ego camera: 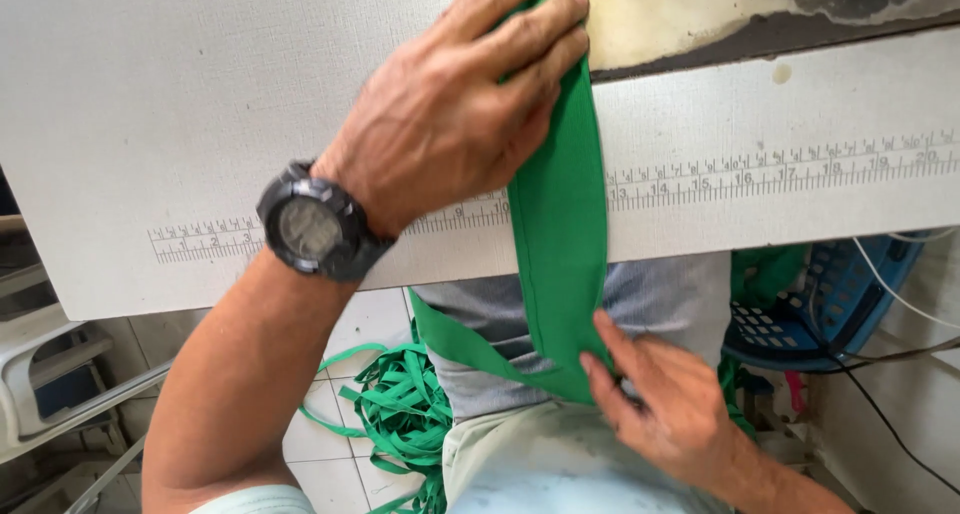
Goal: Sewing green fabric strips together using an industrial sewing machine.
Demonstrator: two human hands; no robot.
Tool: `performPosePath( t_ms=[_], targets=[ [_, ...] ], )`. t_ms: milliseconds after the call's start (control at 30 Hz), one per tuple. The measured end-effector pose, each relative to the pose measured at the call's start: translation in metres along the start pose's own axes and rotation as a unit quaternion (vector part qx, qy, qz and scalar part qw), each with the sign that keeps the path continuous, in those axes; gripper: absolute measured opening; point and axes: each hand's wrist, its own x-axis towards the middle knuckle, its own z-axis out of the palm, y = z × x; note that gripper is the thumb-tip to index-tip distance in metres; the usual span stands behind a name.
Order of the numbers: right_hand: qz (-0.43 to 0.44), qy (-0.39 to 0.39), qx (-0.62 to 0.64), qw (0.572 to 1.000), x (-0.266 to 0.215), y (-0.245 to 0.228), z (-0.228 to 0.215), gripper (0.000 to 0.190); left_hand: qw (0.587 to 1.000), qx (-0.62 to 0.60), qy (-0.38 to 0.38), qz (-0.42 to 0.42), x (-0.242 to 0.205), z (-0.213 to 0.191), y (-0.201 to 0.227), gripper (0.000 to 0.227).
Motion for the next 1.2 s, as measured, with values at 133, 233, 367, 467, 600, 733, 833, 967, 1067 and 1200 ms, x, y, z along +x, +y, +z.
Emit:
performPosePath(
  t_ms=[133, 233, 367, 467, 600, 733, 833, 967, 1067, 1200],
  targets=[
    [0.034, 0.032, 0.003, 0.999, -0.008, 0.000, 0.008, 0.063, 0.999, 0.031, -0.012, -0.009, -0.002, 0.003, 0.001, 0.034],
    [0.140, 0.020, 0.053, 0.989, -0.033, -0.013, 0.009, 0.086, 0.999, 0.008, -0.007, -0.038, -0.007, 0.003, 0.035, 0.045],
    [0.080, -0.014, 0.058, 0.995, -0.045, -0.033, -0.003, 0.058, 0.992, 0.061, -0.095, -0.058, -0.019, 0.005, 0.075, 0.051],
    [0.036, -0.009, 0.015, 0.999, -0.053, -0.029, -0.005, 0.059, 0.994, 0.063, -0.072, -0.048, -0.025, 0.004, 0.085, 0.040],
    [-0.001, -0.015, -0.023, 1.000, -0.055, -0.027, -0.005, 0.064, 0.997, 0.057, -0.021, -0.046, -0.029, 0.006, 0.089, 0.043],
    [-0.004, -0.023, -0.028, 0.999, -0.055, -0.026, -0.006, 0.064, 0.997, 0.056, -0.020, -0.047, -0.030, 0.008, 0.090, 0.042],
    [-0.002, -0.027, -0.029, 0.999, -0.057, -0.025, -0.006, 0.065, 0.997, 0.041, -0.016, -0.059, -0.031, 0.011, 0.091, 0.041],
    [-0.002, -0.037, -0.033, 0.999, -0.059, -0.027, -0.007, 0.067, 0.998, 0.028, -0.001, -0.060, -0.030, 0.012, 0.093, 0.034],
    [0.013, -0.042, -0.015, 0.999, -0.060, -0.031, -0.008, 0.065, 0.998, 0.020, 0.006, -0.064, -0.029, 0.010, 0.097, 0.031],
    [0.036, -0.055, -0.004, 0.998, -0.057, -0.025, -0.007, 0.067, 0.997, 0.024, 0.006, -0.074, -0.025, 0.009, 0.092, 0.029]
  ],
)
